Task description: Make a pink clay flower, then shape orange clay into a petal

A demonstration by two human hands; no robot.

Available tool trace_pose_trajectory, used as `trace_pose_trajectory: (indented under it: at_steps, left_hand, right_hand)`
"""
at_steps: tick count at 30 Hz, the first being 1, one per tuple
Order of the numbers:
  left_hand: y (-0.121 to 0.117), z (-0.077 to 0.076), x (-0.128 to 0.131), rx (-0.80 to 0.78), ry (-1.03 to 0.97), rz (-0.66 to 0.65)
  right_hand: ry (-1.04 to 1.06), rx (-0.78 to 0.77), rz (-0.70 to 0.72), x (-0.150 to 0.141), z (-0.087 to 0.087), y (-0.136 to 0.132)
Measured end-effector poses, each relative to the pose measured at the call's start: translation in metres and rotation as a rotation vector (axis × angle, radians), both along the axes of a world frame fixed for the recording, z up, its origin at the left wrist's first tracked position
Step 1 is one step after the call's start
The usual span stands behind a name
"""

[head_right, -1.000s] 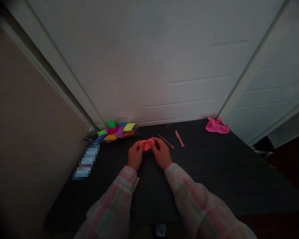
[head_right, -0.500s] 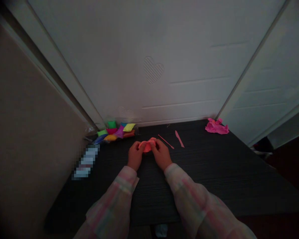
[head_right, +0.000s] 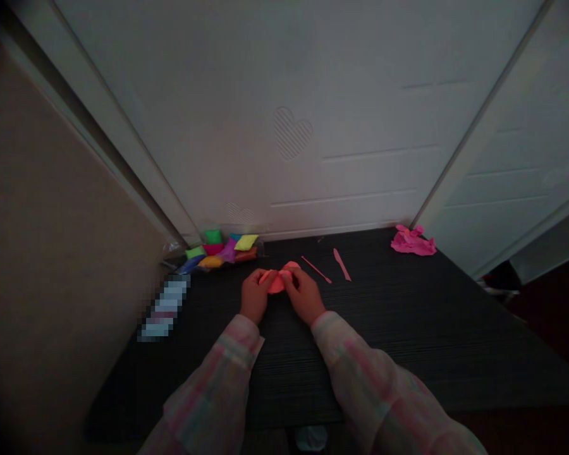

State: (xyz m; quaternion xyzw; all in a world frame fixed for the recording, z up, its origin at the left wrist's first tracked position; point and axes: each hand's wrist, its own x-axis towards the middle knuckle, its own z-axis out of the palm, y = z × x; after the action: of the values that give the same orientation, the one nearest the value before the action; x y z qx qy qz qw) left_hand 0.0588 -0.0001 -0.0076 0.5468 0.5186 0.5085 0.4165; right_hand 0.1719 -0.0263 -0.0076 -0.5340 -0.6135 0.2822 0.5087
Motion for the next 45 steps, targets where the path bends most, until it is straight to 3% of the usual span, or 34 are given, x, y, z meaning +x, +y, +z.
trace_pose_trajectory:
  at_steps: [4, 11, 14, 18, 23, 28, 33, 36, 41, 45]
  left_hand:
    - [-0.002, 0.001, 0.0, -0.006, -0.054, 0.02]
    - [-0.001, -0.004, 0.002, -0.123, -0.382, -0.101]
    - [0.0, -0.003, 0.001, -0.082, -0.282, -0.147]
    - [-0.001, 0.001, 0.0, -0.043, -0.103, -0.11]
    - [-0.004, 0.003, 0.0, -0.015, -0.079, -0.037]
    - [-0.005, -0.002, 0.001, -0.137, -0.161, 0.027]
    - [-0.002, -0.004, 0.002, -0.059, -0.153, -0.15]
    - [0.001, -0.006, 0.003, -0.065, -0.084, -0.156]
    - [-0.002, -0.001, 0.002, -0.035, -0.06, -0.086]
    - [-0.005, 0.014, 0.004, -0.02, -0.077, 0.02]
  right_hand:
    - [0.002, 0.014, -0.005, -0.001, 0.003, 0.0]
    - [0.004, 0.031, -0.04, 0.001, 0.005, 0.0]
    - [0.01, 0.029, -0.05, 0.002, 0.005, 0.0]
    - [0.011, 0.029, -0.05, 0.001, 0.004, 0.0]
    - [0.003, 0.035, -0.029, 0.0, 0.004, -0.001]
    - [0.003, 0.013, -0.079, 0.002, 0.005, 0.0]
    - [0.048, -0.001, -0.079, 0.003, 0.004, 0.002]
    - [0.071, -0.011, -0.076, 0.002, 0.002, 0.004]
    - [0.104, 0.005, -0.043, -0.002, 0.001, 0.002]
    - [0.176, -0.033, 0.011, -0.01, 0.011, 0.003]
